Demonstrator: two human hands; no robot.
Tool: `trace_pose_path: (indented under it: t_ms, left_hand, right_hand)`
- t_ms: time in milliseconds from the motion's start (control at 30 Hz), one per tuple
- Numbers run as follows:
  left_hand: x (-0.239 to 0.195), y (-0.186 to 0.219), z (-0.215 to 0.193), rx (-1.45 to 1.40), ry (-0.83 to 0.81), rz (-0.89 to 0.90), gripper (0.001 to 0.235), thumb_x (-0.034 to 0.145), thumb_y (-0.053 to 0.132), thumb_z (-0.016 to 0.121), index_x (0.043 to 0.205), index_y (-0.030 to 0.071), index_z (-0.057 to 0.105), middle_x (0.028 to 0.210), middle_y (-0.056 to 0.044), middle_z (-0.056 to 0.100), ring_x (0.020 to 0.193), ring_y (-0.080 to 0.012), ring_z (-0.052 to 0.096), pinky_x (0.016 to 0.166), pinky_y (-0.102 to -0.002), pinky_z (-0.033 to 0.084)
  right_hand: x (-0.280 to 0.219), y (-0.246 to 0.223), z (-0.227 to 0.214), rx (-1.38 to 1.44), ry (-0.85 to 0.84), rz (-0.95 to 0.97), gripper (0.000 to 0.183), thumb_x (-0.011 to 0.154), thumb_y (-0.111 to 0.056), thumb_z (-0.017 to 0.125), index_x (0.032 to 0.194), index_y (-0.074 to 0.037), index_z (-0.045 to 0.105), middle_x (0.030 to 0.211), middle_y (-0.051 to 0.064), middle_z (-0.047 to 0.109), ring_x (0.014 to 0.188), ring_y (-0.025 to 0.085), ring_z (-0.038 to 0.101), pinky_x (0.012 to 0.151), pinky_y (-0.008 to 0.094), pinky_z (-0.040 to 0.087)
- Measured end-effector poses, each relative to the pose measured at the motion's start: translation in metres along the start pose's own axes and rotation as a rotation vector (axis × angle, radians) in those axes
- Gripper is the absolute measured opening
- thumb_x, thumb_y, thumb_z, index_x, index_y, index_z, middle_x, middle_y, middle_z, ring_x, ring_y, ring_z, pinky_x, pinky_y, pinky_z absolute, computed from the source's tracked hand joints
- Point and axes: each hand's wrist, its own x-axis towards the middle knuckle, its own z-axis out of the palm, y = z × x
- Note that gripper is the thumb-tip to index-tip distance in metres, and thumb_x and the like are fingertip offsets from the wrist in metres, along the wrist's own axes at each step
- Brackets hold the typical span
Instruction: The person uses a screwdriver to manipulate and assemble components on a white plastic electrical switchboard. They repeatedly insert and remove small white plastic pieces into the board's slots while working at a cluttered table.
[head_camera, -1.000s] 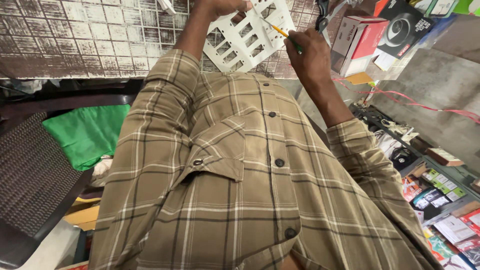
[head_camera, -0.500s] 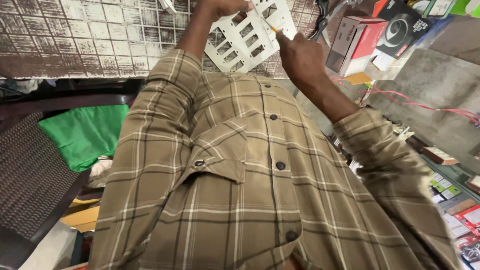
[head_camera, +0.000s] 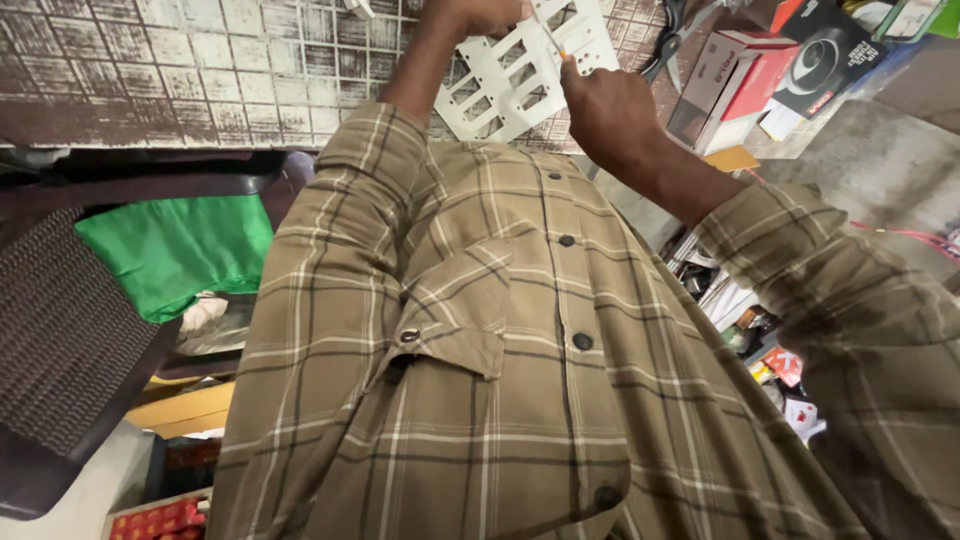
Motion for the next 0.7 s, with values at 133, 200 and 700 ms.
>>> trace_pose_path:
  t_ms: [133,200,700]
  left_hand:
    - [-0.002,0.0,0.003,-0.026,0.02,-0.015,0.038,0.099,0.042,0.06,0.109,0.008,0.075,0.091,-0.004,0.076,0.075,-0.0154,0.071,0.068,-0.036,0.058]
    - [-0.002,-0.005,0.004,-0.047,0.056,0.011,0.039,0.099,0.043,0.062,0.109,0.007,0.074,0.091,-0.004,0.076,0.076,-0.015,0.071,0.068,-0.036,0.057]
    - [-0.001,0.016,-0.005,0.06,0.146,0.039,0.042,0.095,0.038,0.064,0.121,0.006,0.068,0.102,-0.011,0.077,0.086,-0.0204,0.075,0.075,-0.04,0.058]
  right_hand:
    - [0.012,0.016,-0.001,0.349,0.109,0.121,0.021,0.104,-0.012,0.062,0.111,0.001,0.076,0.075,0.022,0.069,0.06,0.035,0.065,0.059,0.048,0.054]
    - [0.016,0.024,-0.004,0.706,0.086,0.306,0.027,0.098,-0.013,0.068,0.12,0.001,0.077,0.075,0.019,0.069,0.06,0.027,0.062,0.058,0.045,0.05]
    - [-0.009,0.035,-0.029,-0.392,0.126,-0.251,0.05,0.098,-0.013,0.065,0.145,-0.001,0.059,0.101,0.012,0.065,0.085,0.026,0.067,0.066,0.041,0.052]
